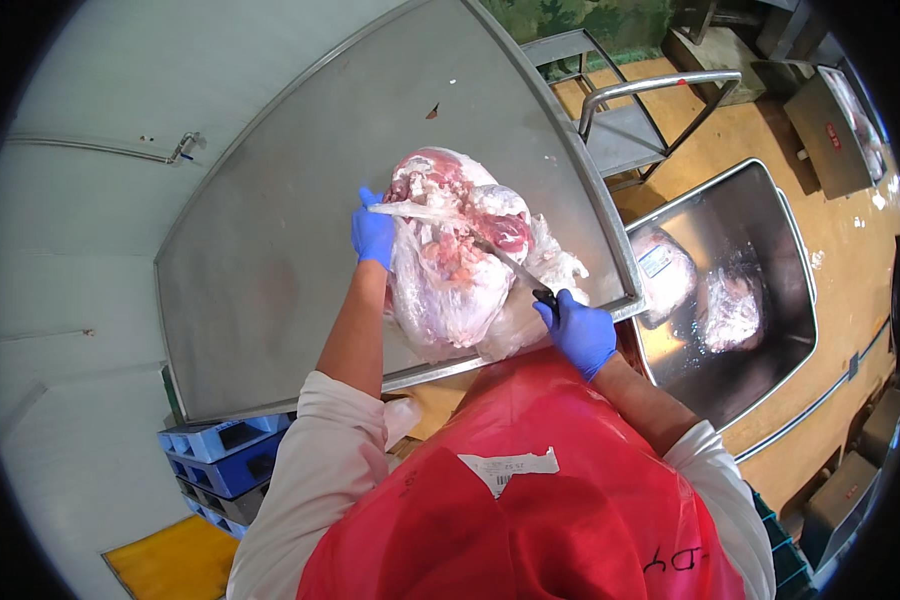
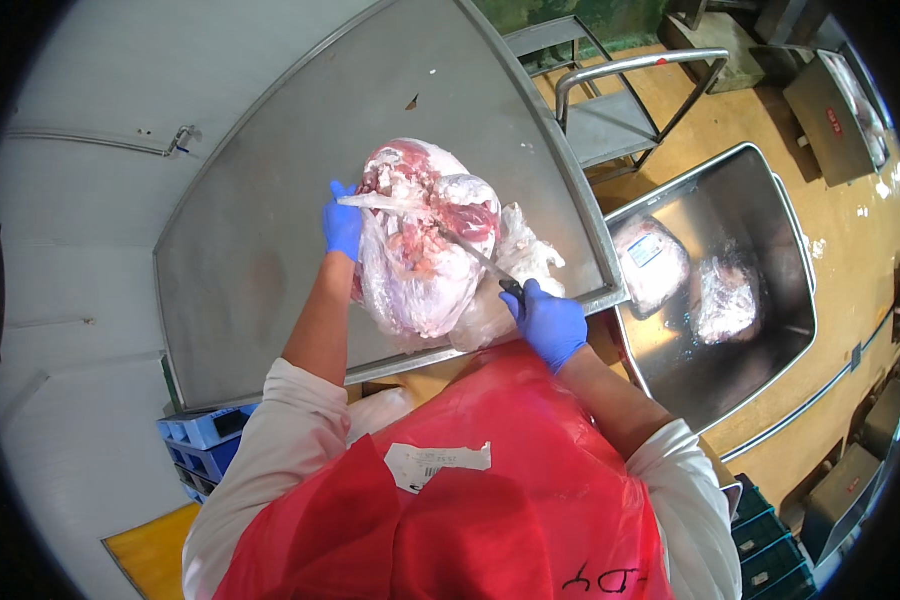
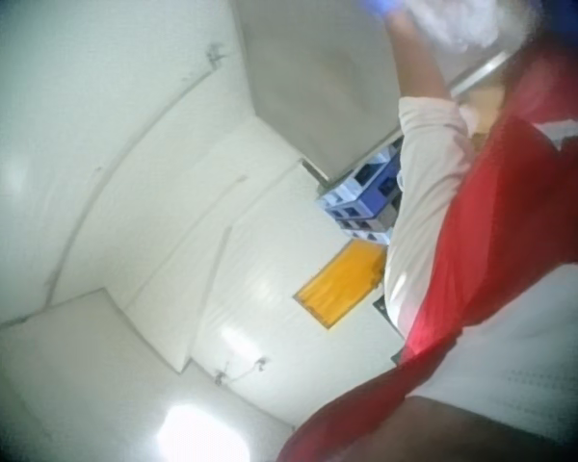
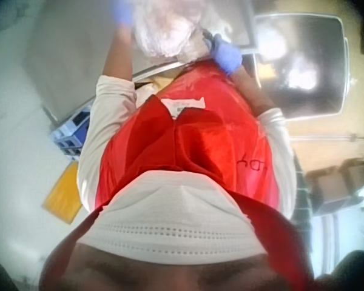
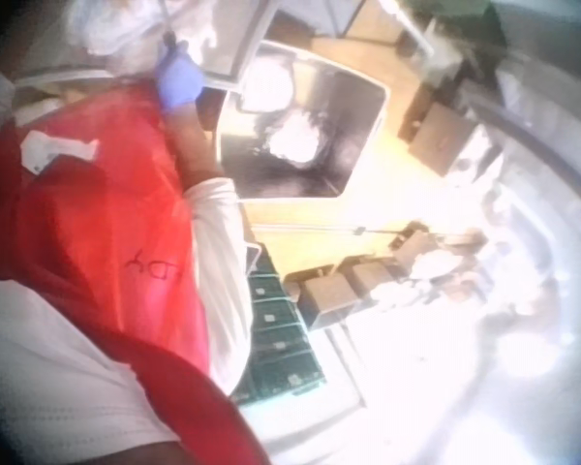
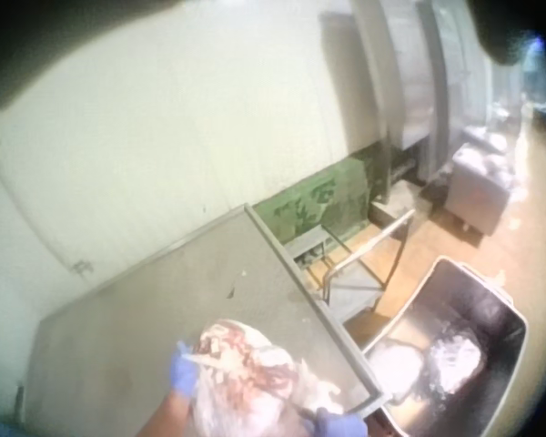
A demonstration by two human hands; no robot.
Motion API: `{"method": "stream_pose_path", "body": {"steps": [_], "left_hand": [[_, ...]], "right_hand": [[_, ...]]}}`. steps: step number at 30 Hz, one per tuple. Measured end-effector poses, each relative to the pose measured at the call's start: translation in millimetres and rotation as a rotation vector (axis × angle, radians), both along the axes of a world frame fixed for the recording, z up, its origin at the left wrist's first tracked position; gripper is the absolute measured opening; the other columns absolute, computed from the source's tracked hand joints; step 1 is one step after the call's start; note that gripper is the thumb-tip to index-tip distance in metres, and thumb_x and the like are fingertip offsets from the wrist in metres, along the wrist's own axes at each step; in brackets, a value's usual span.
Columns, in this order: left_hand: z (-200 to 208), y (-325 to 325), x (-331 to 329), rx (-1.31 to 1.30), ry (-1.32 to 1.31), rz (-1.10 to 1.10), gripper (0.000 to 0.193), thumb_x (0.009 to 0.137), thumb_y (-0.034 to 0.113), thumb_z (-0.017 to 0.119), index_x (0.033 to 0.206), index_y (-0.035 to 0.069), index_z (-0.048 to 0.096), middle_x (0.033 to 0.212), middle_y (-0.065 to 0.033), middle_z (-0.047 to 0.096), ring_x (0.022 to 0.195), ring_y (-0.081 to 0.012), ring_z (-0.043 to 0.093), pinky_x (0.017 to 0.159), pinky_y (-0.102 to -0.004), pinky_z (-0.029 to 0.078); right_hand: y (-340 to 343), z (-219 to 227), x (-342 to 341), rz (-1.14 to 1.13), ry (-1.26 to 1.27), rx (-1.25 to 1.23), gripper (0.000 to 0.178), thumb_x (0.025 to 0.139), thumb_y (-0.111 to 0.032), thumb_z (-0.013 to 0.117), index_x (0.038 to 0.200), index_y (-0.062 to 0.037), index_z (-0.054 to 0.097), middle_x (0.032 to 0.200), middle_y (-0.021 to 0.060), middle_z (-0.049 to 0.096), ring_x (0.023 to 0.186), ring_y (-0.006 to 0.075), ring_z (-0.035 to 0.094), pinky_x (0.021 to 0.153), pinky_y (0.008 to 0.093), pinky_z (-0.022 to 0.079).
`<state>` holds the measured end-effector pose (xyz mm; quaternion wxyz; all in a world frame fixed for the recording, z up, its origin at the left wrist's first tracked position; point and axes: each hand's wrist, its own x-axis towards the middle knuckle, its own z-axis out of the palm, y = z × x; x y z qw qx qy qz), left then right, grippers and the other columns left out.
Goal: The person trims fat and connective tissue from a large piece of raw meat using a knife on a stainless steel table. They repeatedly cut and remove sections, placing the trimmed pieces into a metal bin nearby.
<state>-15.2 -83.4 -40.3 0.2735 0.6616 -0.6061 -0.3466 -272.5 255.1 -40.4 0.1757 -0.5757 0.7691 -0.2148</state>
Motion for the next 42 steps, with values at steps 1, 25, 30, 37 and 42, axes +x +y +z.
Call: {"method": "stream_pose_path", "body": {"steps": [1,25,30,37,42], "left_hand": [[-6.0,-0.9,7.9,-0.014,0.007,-0.001,0.077,0.115,0.055,0.028,0.134,-0.008,0.067,0.119,-0.0161,0.076,0.108,-0.0236,0.072,0.099,-0.0366,0.055],[-3.1,8.4,-8.9,0.053,0.289,0.165,0.079,0.114,0.057,0.023,0.132,-0.003,0.071,0.118,-0.0147,0.078,0.108,-0.0259,0.074,0.099,-0.0368,0.055],[-18.4,-19.2,-0.5,-0.027,0.185,0.154,0.078,0.114,0.057,0.024,0.128,-0.001,0.074,0.115,-0.0157,0.079,0.107,-0.0272,0.074,0.099,-0.0377,0.055],[-25.0,-9.2,25.8,0.057,0.517,0.198,0.070,0.114,0.054,0.037,0.115,-0.004,0.075,0.097,-0.0118,0.077,0.090,-0.0238,0.072,0.088,-0.0385,0.057],[50.0,35.4,-5.0,0.072,0.364,-0.101,0.063,0.114,0.051,0.041,0.112,-0.004,0.071,0.092,-0.0124,0.075,0.078,-0.0217,0.071,0.076,-0.0356,0.057]], "right_hand": [[-1.2,-0.6,-1.3,0.007,-0.007,0.003,0.045,0.103,-0.052,0.061,0.095,-0.0081,0.059,0.067,0.0167,0.070,0.057,0.0395,0.070,0.051,0.0497,0.055],[-16.2,24.7,-12.0,0.138,0.036,0.142,0.047,0.104,-0.053,0.058,0.096,-0.0074,0.062,0.068,0.0163,0.070,0.062,0.0374,0.071,0.056,0.0495,0.056],[-10.1,-7.8,4.4,0.074,0.007,0.072,0.046,0.103,-0.053,0.060,0.095,-0.0082,0.062,0.068,0.0173,0.069,0.059,0.0393,0.070,0.055,0.0511,0.056],[5.9,-27.6,-2.4,-0.012,-0.246,-0.042,0.044,0.103,-0.051,0.062,0.101,-0.0076,0.066,0.076,0.0213,0.071,0.071,0.0448,0.071,0.064,0.0543,0.057],[38.5,1.4,-49.7,-0.007,-0.397,0.090,0.038,0.103,-0.041,0.067,0.117,-0.0069,0.072,0.084,0.0241,0.072,0.079,0.0457,0.071,0.067,0.0500,0.055]]}}
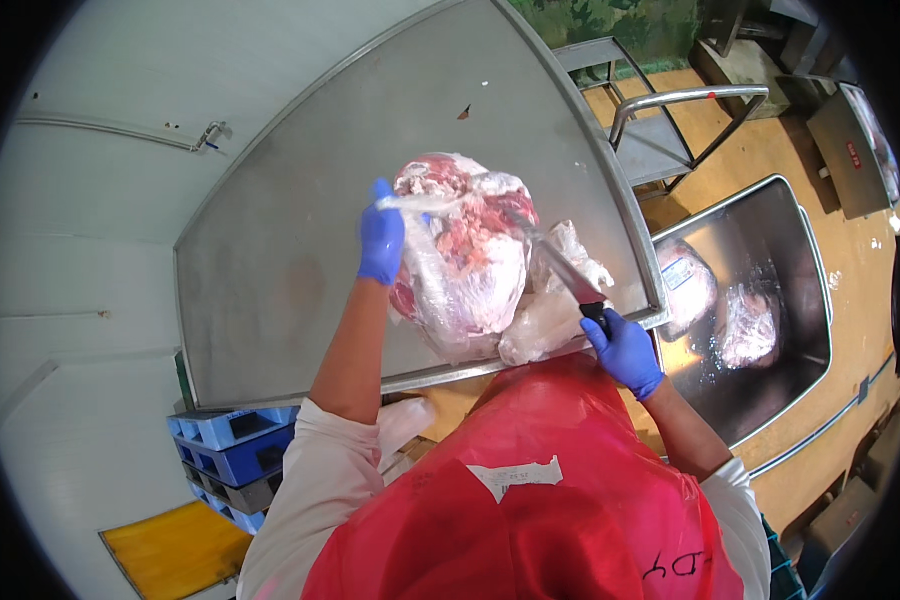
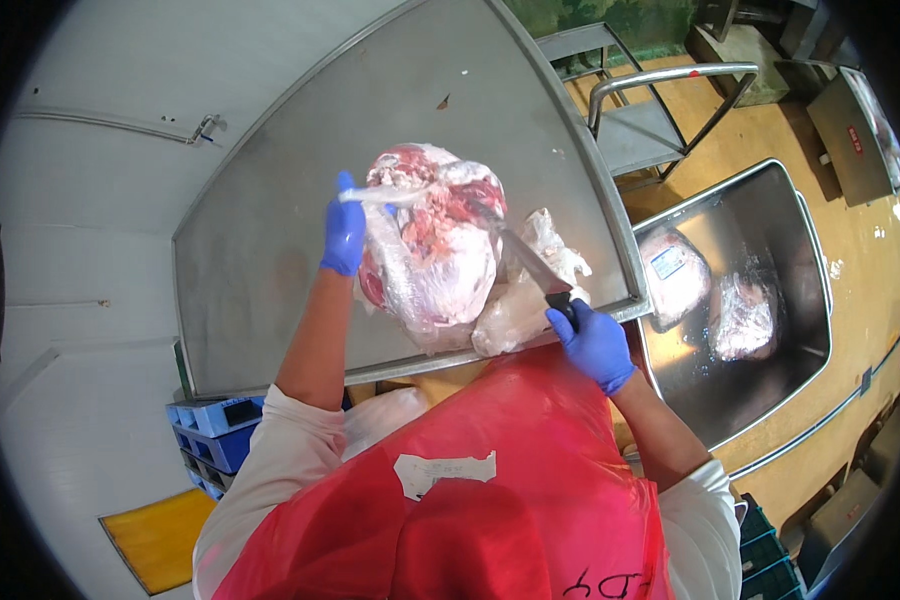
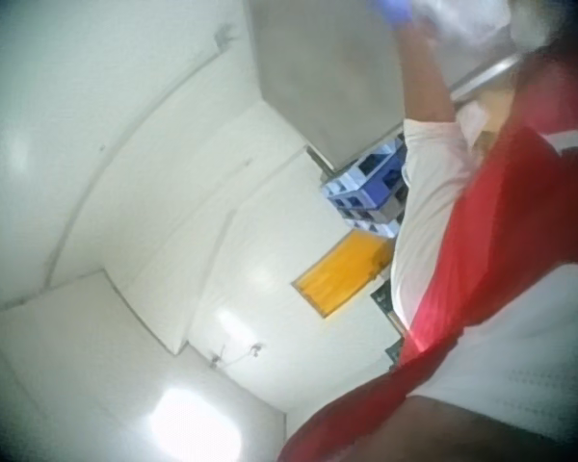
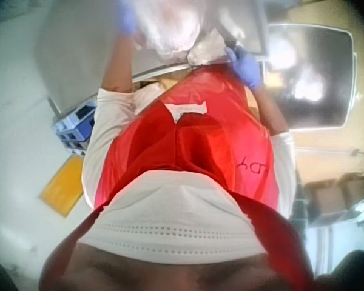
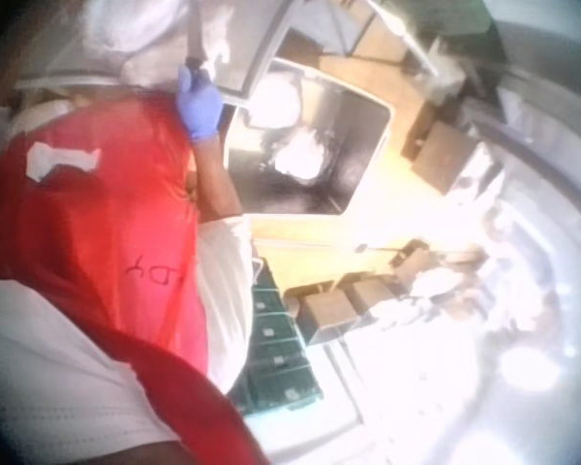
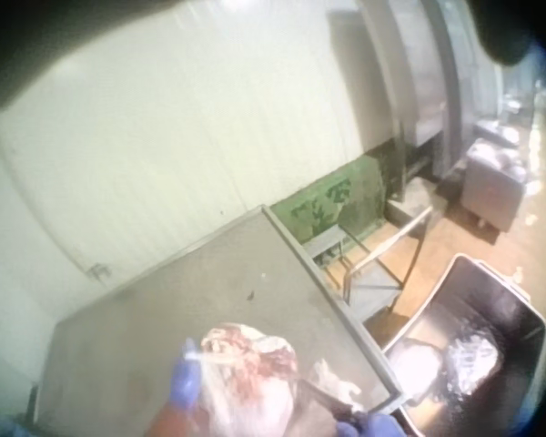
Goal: The person trims fat and connective tissue from a large piece of raw meat using a knife on a stainless steel table. They repeatedly cut and remove sections, placing the trimmed pieces into a metal bin nearby.
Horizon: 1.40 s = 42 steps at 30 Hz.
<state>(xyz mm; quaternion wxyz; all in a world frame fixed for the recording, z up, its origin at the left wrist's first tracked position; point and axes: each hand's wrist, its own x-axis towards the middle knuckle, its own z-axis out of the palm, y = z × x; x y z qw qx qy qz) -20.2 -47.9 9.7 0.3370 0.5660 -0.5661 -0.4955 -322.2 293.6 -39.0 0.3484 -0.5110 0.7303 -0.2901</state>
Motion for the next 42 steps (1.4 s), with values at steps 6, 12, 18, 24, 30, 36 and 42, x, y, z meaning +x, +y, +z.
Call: {"method": "stream_pose_path", "body": {"steps": [6,12,18,24,30,36,42], "left_hand": [[55.6,3.1,-80.3,0.081,0.226,-0.245,0.024,0.107,0.014,0.053,0.115,-0.003,0.068,0.096,-0.0103,0.073,0.083,-0.0214,0.073,0.073,-0.0301,0.056],[45.4,37.7,-109.6,0.164,0.274,-0.289,0.029,0.098,0.009,0.061,0.125,-0.001,0.069,0.112,-0.0160,0.075,0.090,-0.0292,0.075,0.085,-0.0381,0.058],[-9.9,90.3,-145.4,-0.532,-0.410,-0.304,0.034,0.098,0.016,0.061,0.130,0.009,0.069,0.109,-0.0226,0.075,0.097,-0.0407,0.073,0.091,-0.0467,0.057],[3.6,111.8,-134.6,-0.522,-0.624,-0.385,0.028,0.098,0.022,0.061,0.121,0.010,0.071,0.104,-0.0199,0.076,0.098,-0.0404,0.073,0.088,-0.0504,0.057],[5.6,159.5,-87.8,-0.548,-0.670,-0.430,0.024,0.095,0.017,0.063,0.117,0.009,0.069,0.103,-0.0192,0.074,0.093,-0.0412,0.071,0.083,-0.0519,0.056],[-18.5,192.7,-56.8,-0.512,-0.536,-0.478,0.024,0.095,0.013,0.061,0.116,0.004,0.067,0.102,-0.0211,0.073,0.096,-0.0418,0.069,0.088,-0.0501,0.054],[-49.4,203.2,-5.9,-0.527,-0.424,-0.385,0.020,0.086,0.004,0.063,0.105,0.004,0.071,0.103,-0.0172,0.073,0.096,-0.0397,0.069,0.089,-0.0486,0.055]], "right_hand": [[33.0,6.5,-7.4,-0.028,-0.064,0.032,0.050,0.099,-0.051,0.069,0.104,-0.0010,0.067,0.077,0.0259,0.070,0.075,0.0472,0.070,0.063,0.0541,0.054],[35.2,14.9,-12.5,0.032,-0.005,0.119,0.049,0.100,-0.048,0.067,0.106,0.0001,0.066,0.081,0.0265,0.071,0.079,0.0486,0.070,0.068,0.0536,0.056],[11.7,-0.5,-24.5,0.105,-0.044,0.063,0.052,0.101,-0.047,0.066,0.111,0.0031,0.063,0.089,0.0299,0.071,0.087,0.0518,0.069,0.074,0.0558,0.055],[14.9,13.8,-39.4,0.252,-0.042,0.162,0.052,0.098,-0.048,0.068,0.112,0.0021,0.063,0.088,0.0292,0.071,0.085,0.0505,0.070,0.073,0.0550,0.056],[51.6,31.8,-59.9,0.210,-0.088,0.058,0.039,0.088,-0.030,0.078,0.112,-0.0018,0.065,0.082,0.0258,0.070,0.080,0.0481,0.070,0.068,0.0516,0.055],[53.0,51.3,-84.1,0.099,-0.057,-0.023,0.035,0.089,-0.017,0.077,0.115,-0.0002,0.062,0.075,0.0246,0.068,0.071,0.0459,0.069,0.060,0.0464,0.053],[8.5,73.8,-69.5,0.034,0.068,-0.204,0.040,0.091,-0.017,0.079,0.123,0.0006,0.061,0.091,0.0252,0.072,0.081,0.0405,0.075,0.071,0.0433,0.059]]}}
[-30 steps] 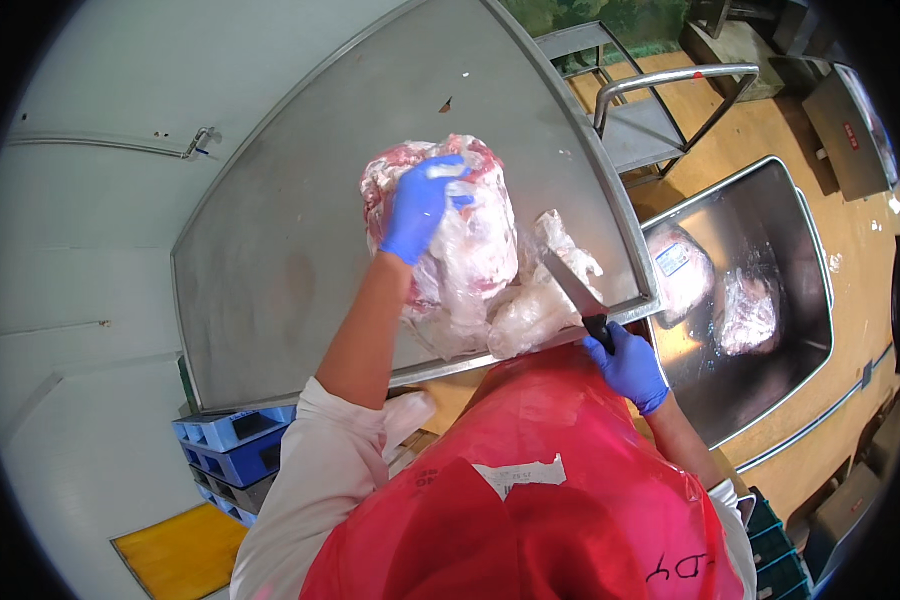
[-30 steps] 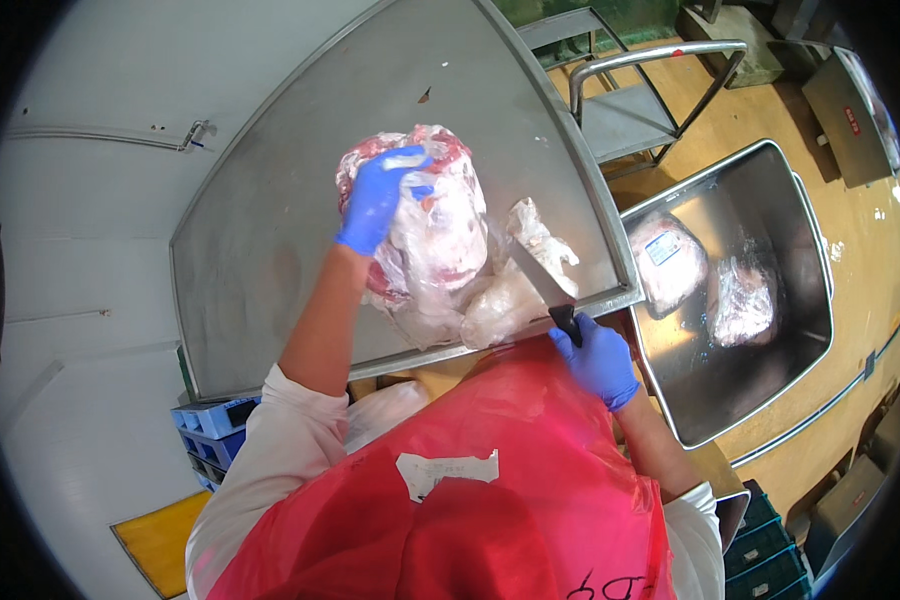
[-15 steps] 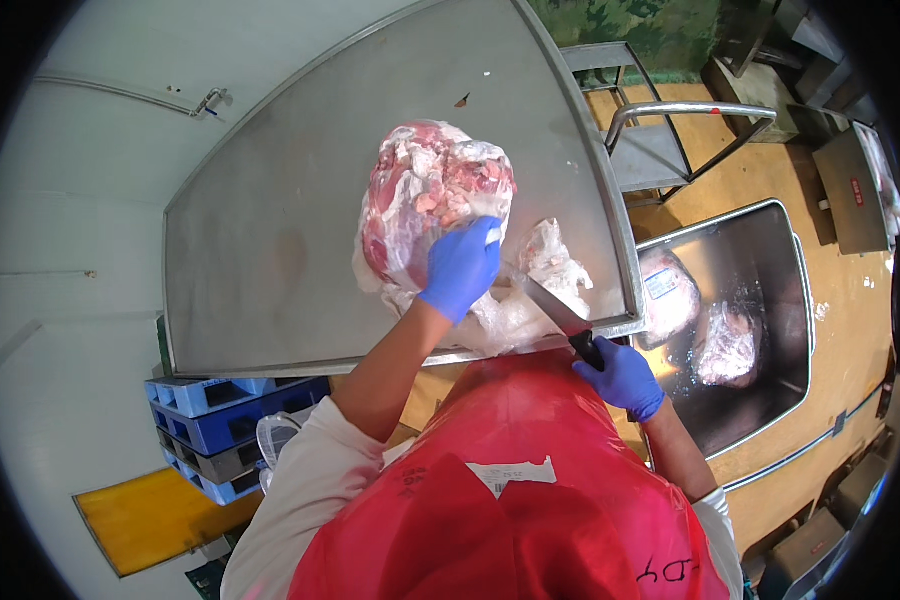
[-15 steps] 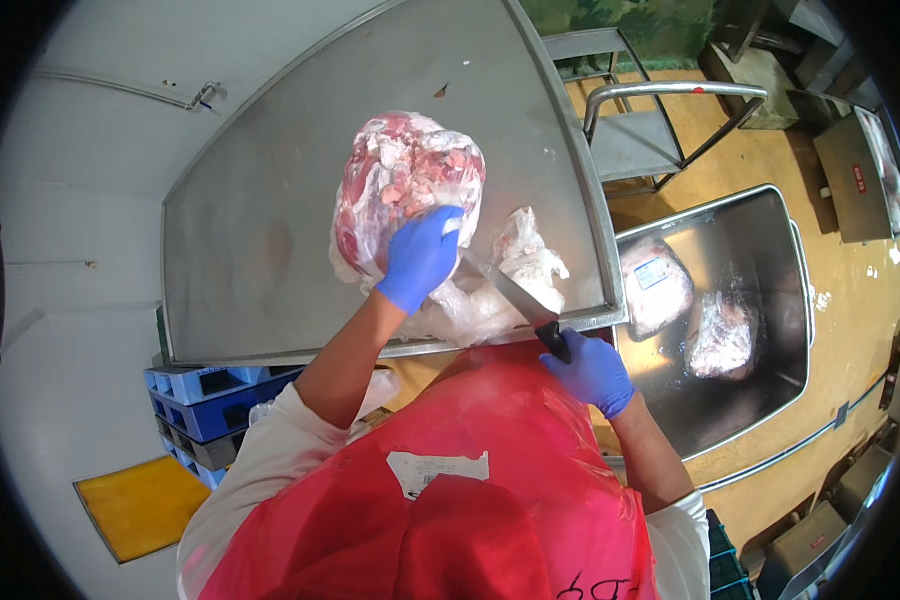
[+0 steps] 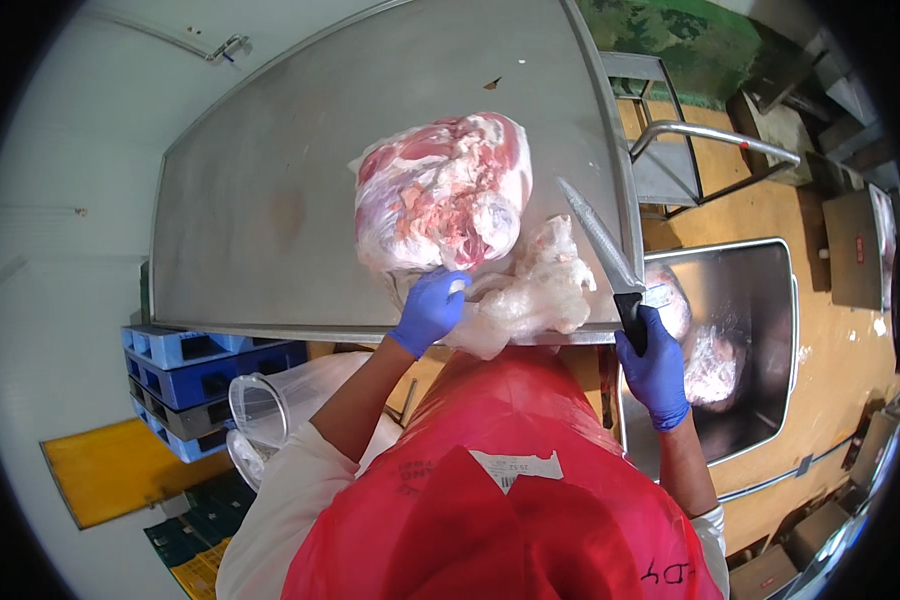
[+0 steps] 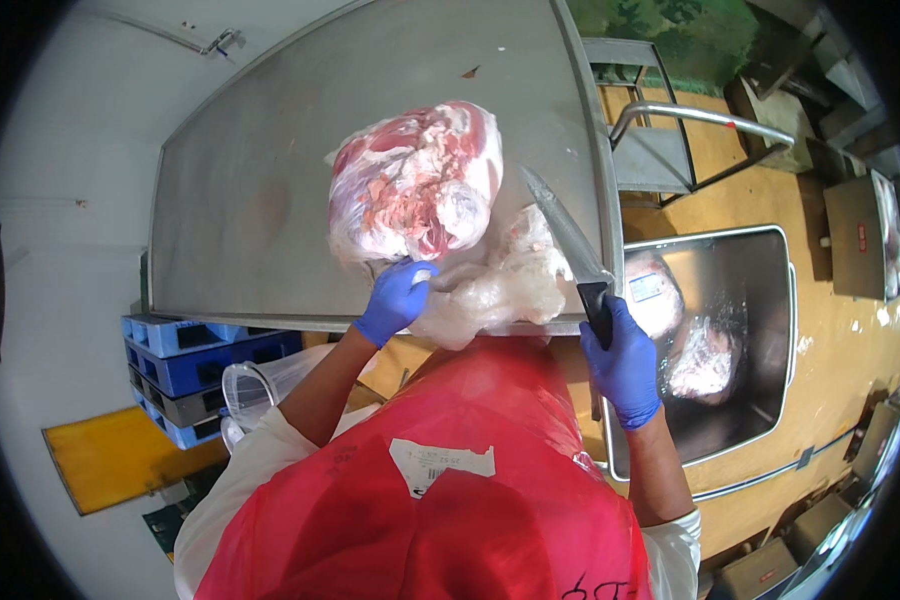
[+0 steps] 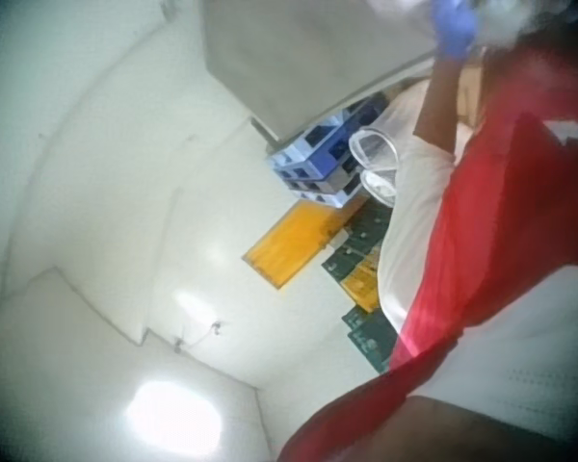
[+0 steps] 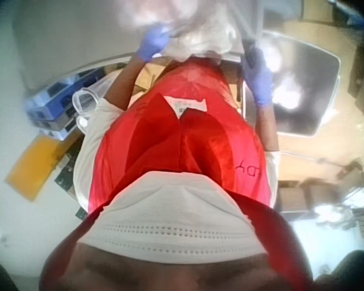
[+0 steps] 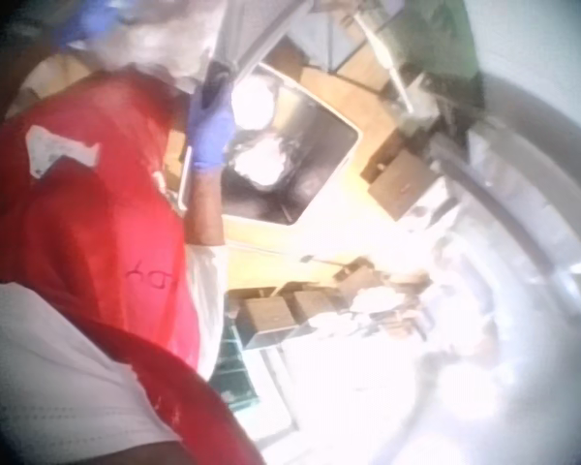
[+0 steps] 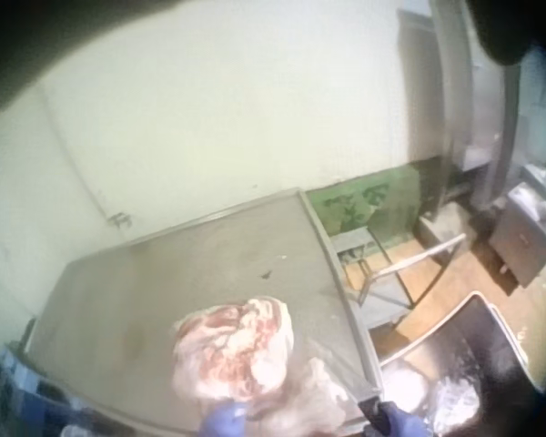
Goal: The person trims fat and connective tissue from a large piece of raw meat using a knife on a stainless steel table. They repeatedly cut and remove sections, placing the trimmed pieces into a metal bin nearby.
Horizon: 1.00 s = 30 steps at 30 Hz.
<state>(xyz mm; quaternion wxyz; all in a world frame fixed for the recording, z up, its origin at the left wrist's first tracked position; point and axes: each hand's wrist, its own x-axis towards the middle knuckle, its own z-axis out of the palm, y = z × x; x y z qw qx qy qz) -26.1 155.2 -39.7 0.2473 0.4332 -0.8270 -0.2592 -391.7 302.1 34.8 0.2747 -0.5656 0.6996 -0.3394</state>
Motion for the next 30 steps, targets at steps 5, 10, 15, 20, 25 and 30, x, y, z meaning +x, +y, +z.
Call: {"method": "stream_pose_path", "body": {"steps": [5,10,15,20,25,30], "left_hand": [[22.4,4.7,30.8,0.012,0.024,0.099,0.017,0.085,0.005,0.069,0.101,0.006,0.071,0.096,-0.0148,0.073,0.088,-0.0372,0.069,0.085,-0.0451,0.057],[25.0,1.6,61.1,0.216,0.234,0.300,0.022,0.093,0.021,0.079,0.086,0.002,0.069,0.077,-0.0123,0.066,0.064,-0.0199,0.058,0.066,-0.0385,0.052],[12.8,-14.4,77.4,0.268,0.180,0.371,0.037,0.096,0.027,0.079,0.077,-0.001,0.065,0.062,-0.0075,0.056,0.061,-0.0105,0.044,0.059,-0.0355,0.046],[-6.2,-24.7,110.4,0.478,0.423,0.379,0.039,0.098,0.028,0.076,0.075,-0.001,0.065,0.064,-0.0039,0.060,0.061,-0.0088,0.051,0.059,-0.0334,0.048],[-5.4,-53.2,141.4,0.514,0.485,0.454,0.036,0.100,0.029,0.074,0.078,0.000,0.071,0.068,-0.0013,0.064,0.062,-0.0082,0.054,0.061,-0.0312,0.048],[-22.6,-102.3,161.7,0.043,0.141,0.554,0.057,0.095,0.046,0.076,0.127,-0.001,0.071,0.130,-0.0279,0.068,0.123,-0.0364,0.065,0.105,-0.0446,0.051]], "right_hand": [[-21.4,26.3,18.3,0.158,0.074,-0.100,0.049,0.089,-0.013,0.078,0.134,-0.0001,0.064,0.101,0.0239,0.074,0.087,0.0414,0.075,0.076,0.0429,0.060],[-29.3,28.1,52.5,0.179,0.251,-0.021,0.051,0.090,-0.019,0.076,0.137,-0.0018,0.065,0.111,0.0229,0.073,0.090,0.0416,0.074,0.079,0.0439,0.061],[-39.6,41.9,87.6,0.179,0.290,0.002,0.046,0.091,-0.022,0.075,0.133,-0.0039,0.068,0.111,0.0223,0.074,0.093,0.0408,0.074,0.081,0.0443,0.060],[-33.9,34.7,112.6,0.101,0.399,-0.004,0.040,0.092,-0.022,0.075,0.128,-0.0054,0.070,0.108,0.0199,0.074,0.092,0.0395,0.074,0.078,0.0446,0.060],[-9.0,38.6,130.4,0.017,0.412,0.056,0.040,0.093,-0.022,0.075,0.129,-0.0069,0.069,0.109,0.0195,0.073,0.091,0.0386,0.074,0.078,0.0449,0.059],[11.1,49.2,143.2,0.017,0.432,0.039,0.039,0.091,-0.019,0.075,0.127,-0.0068,0.069,0.108,0.0197,0.073,0.091,0.0390,0.074,0.077,0.0445,0.059]]}}
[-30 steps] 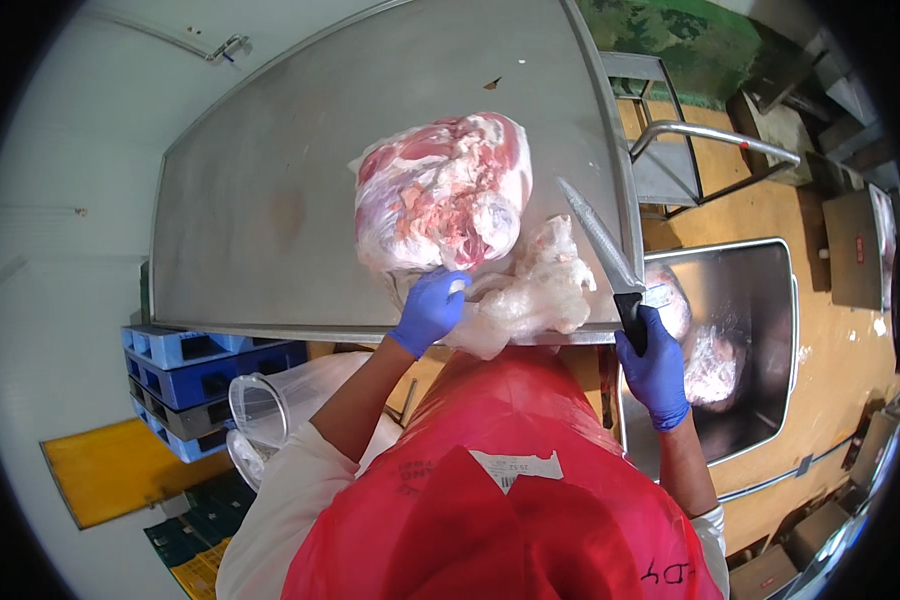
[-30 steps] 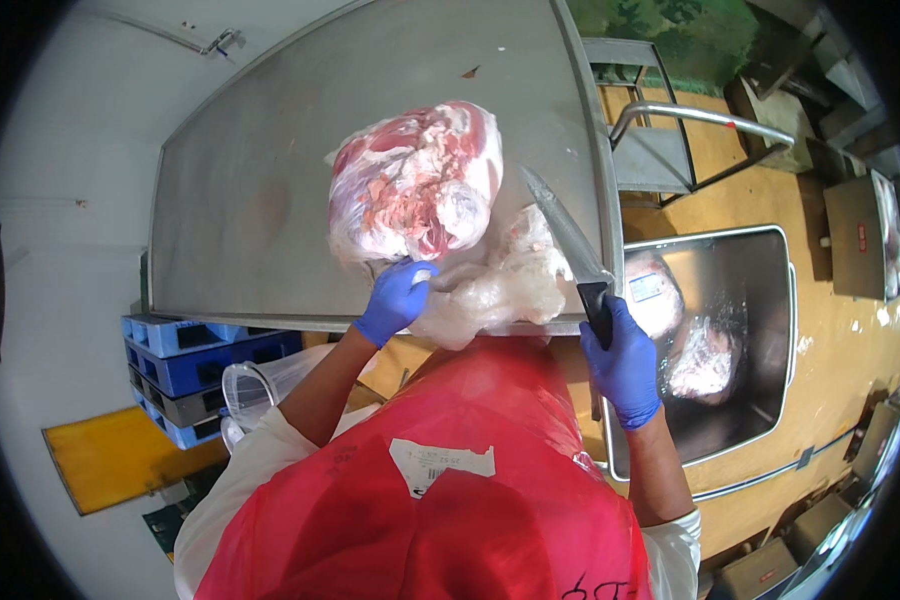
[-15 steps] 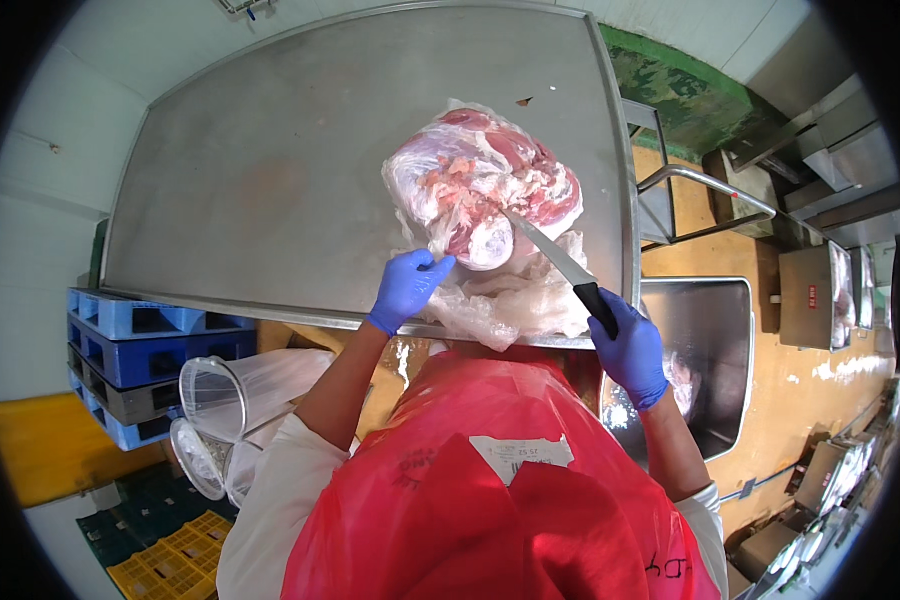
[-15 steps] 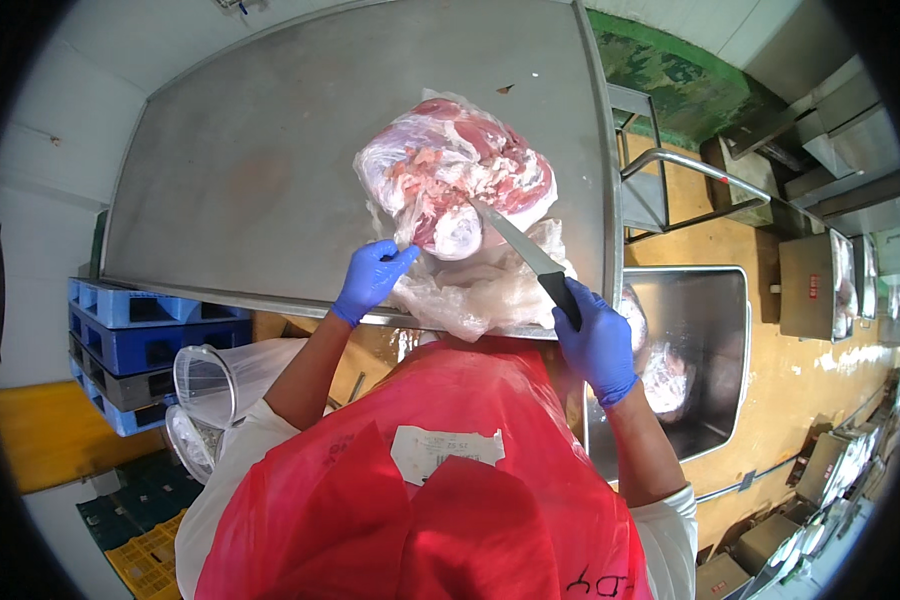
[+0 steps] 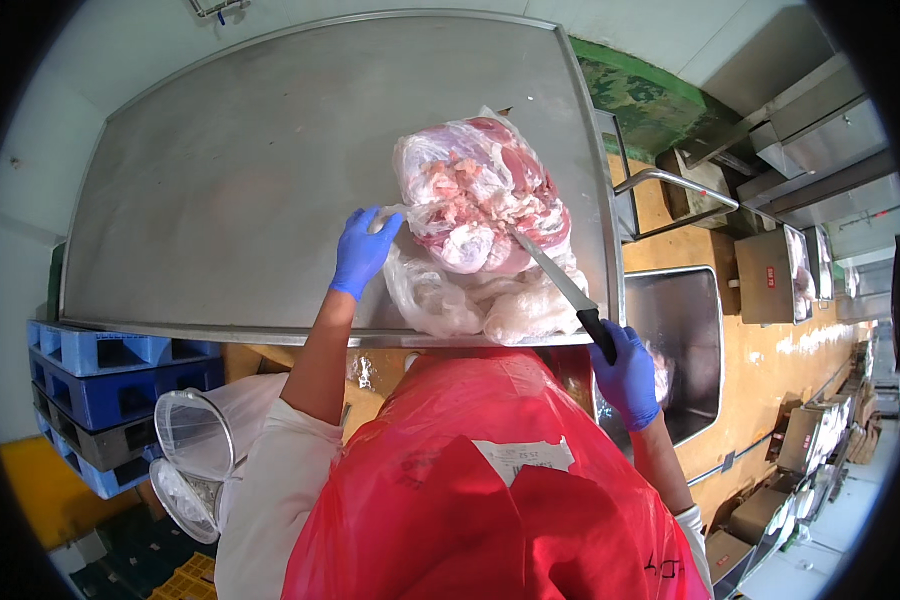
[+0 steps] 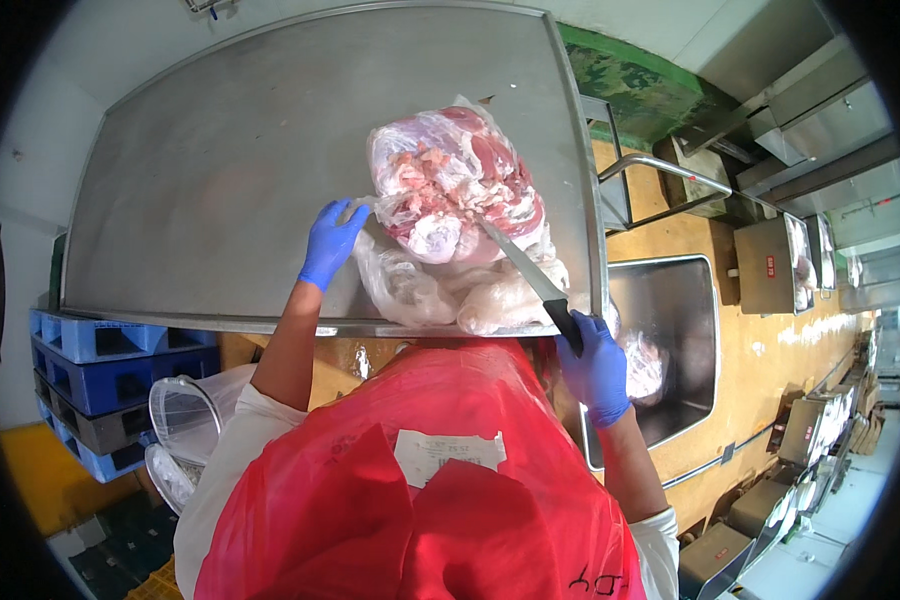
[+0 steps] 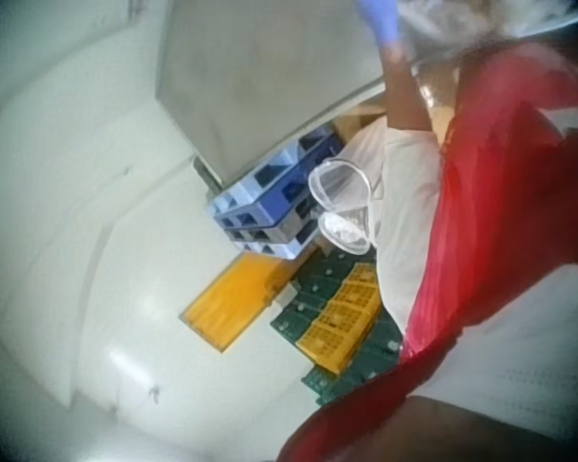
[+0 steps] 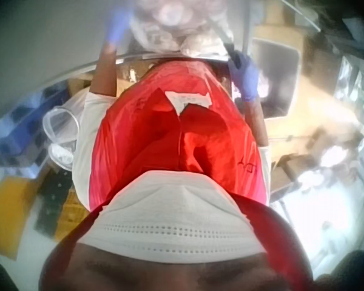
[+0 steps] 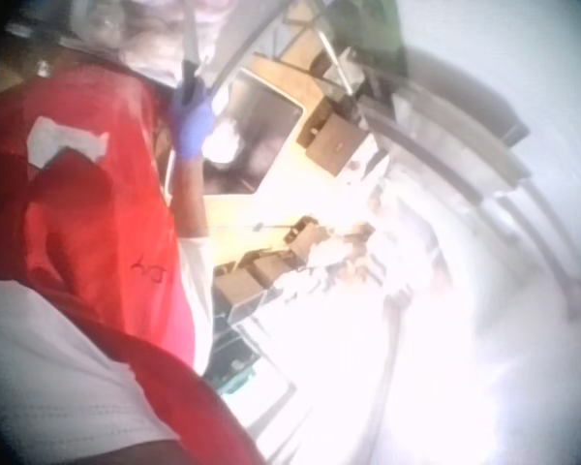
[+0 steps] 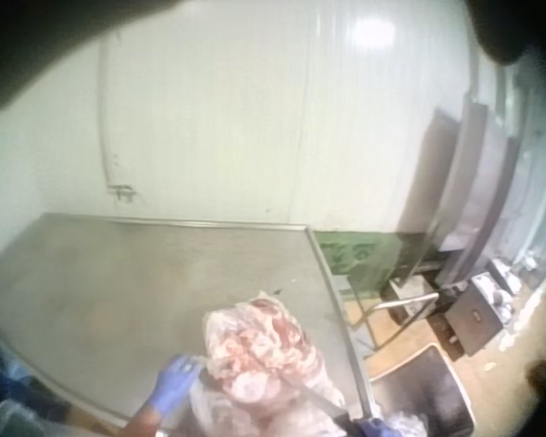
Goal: The person trims fat and connective tissue from a large piece of raw meat using a knife on a stainless steel table. They repeatedly cut and remove sections, placing the trimmed pieces into a metal bin nearby.
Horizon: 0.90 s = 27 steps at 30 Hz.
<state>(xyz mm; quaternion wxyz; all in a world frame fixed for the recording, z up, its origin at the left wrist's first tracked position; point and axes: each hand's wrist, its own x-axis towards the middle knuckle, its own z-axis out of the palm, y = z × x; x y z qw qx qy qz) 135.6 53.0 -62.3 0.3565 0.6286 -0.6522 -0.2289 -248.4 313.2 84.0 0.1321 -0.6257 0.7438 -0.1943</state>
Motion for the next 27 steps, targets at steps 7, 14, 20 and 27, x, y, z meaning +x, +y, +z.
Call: {"method": "stream_pose_path", "body": {"steps": [7,14,20,27], "left_hand": [[21.1,7.4,-68.3,-0.074,0.217,0.069,0.107,0.081,0.057,0.085,0.158,-0.001,0.039,0.158,-0.0430,0.033,0.149,-0.0539,0.035,0.123,-0.0538,0.033],[24.2,26.8,-132.8,-0.143,0.145,0.134,0.098,0.080,0.042,0.088,0.157,0.005,0.039,0.159,-0.0383,0.034,0.146,-0.0534,0.037,0.120,-0.0576,0.035],[-6.8,-8.9,-108.5,-0.265,0.214,0.001,0.085,0.084,0.032,0.085,0.155,0.010,0.045,0.153,-0.0387,0.042,0.138,-0.0544,0.047,0.114,-0.0551,0.043],[-1.1,-91.7,-67.4,-0.126,0.160,-0.276,0.067,0.091,0.030,0.078,0.151,0.013,0.054,0.156,-0.0286,0.047,0.137,-0.0436,0.055,0.112,-0.0474,0.049]], "right_hand": [[9.5,51.5,21.7,-0.184,-0.189,0.106,0.034,0.091,-0.009,0.074,0.124,-0.0030,0.069,0.090,0.0173,0.072,0.081,0.0257,0.072,0.073,0.0367,0.056],[-7.5,60.4,9.7,-0.207,-0.117,-0.022,0.031,0.095,-0.011,0.073,0.124,0.0011,0.070,0.094,0.0181,0.074,0.079,0.0241,0.072,0.074,0.0352,0.055],[-63.0,71.6,-16.4,-0.041,-0.003,0.016,0.035,0.094,-0.010,0.074,0.128,-0.0063,0.071,0.096,0.0203,0.074,0.084,0.0358,0.074,0.074,0.0394,0.057],[-93.9,79.5,-51.1,0.237,0.015,0.100,0.042,0.092,-0.008,0.072,0.133,-0.0097,0.070,0.092,0.0192,0.072,0.081,0.0381,0.072,0.070,0.0443,0.057]]}}
